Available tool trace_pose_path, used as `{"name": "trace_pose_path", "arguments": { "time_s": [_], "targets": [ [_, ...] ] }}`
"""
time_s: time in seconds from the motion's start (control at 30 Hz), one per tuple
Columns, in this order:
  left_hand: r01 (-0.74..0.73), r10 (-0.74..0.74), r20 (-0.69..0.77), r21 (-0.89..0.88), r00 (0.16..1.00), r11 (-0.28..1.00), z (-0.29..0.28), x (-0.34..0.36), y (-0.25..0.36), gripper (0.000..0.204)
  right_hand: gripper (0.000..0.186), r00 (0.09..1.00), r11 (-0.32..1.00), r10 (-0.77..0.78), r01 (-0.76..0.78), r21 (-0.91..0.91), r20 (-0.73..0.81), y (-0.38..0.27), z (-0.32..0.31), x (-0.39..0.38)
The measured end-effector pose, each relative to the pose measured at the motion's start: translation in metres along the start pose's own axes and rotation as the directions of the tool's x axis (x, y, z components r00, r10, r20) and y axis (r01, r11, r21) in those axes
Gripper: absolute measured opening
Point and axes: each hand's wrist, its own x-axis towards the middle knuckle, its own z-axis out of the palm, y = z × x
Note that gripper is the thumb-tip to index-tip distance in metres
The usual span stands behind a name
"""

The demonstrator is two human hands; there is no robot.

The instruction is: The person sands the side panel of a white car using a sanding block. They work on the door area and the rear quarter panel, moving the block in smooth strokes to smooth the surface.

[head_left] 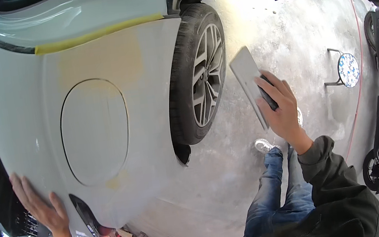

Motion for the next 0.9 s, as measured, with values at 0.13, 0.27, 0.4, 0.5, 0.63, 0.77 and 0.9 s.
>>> {"name": "trace_pose_path", "arguments": {
  "time_s": [0.13,0.27,0.4,0.5,0.63,0.77,0.9],
  "targets": [
    [-0.187,0.186,0.273,-0.022,0.944,0.982,0.021,0.014,0.049,0.082,0.043,0.978,0.972,0.200,-0.205,0.110,0.059,0.010,-0.019,-0.059],
    [-0.205,0.268,0.307,-0.221,0.913,0.954,0.038,0.110,0.142,0.088,0.045,0.920,0.912,0.331,-0.369,0.180,0.211,0.011,-0.044,-0.106],
    [-0.265,0.295,0.113,-0.221,0.949,0.938,0.087,0.181,0.171,0.085,0.046,0.865,0.841,0.419,-0.484,0.241,0.275,0.008,-0.056,-0.125],
    [-0.222,0.251,0.076,-0.270,0.965,0.937,0.100,0.190,0.197,0.084,0.046,0.835,0.802,0.457,-0.536,0.264,0.307,0.006,-0.059,-0.126],
    [-0.263,0.340,0.185,-0.347,0.922,0.900,0.096,0.158,0.209,0.084,0.046,0.824,0.779,0.464,-0.554,0.294,0.324,0.006,-0.066,-0.110],
    [-0.325,0.436,0.263,-0.376,0.861,0.868,0.086,0.117,0.188,0.085,0.045,0.849,0.810,0.417,-0.509,0.292,0.323,0.013,-0.067,-0.099],
    [-0.205,0.330,0.363,-0.342,0.871,0.917,0.073,0.135,0.159,0.086,0.047,0.840,0.797,0.425,-0.524,0.299,0.338,0.020,-0.069,-0.089]
  ]
}}
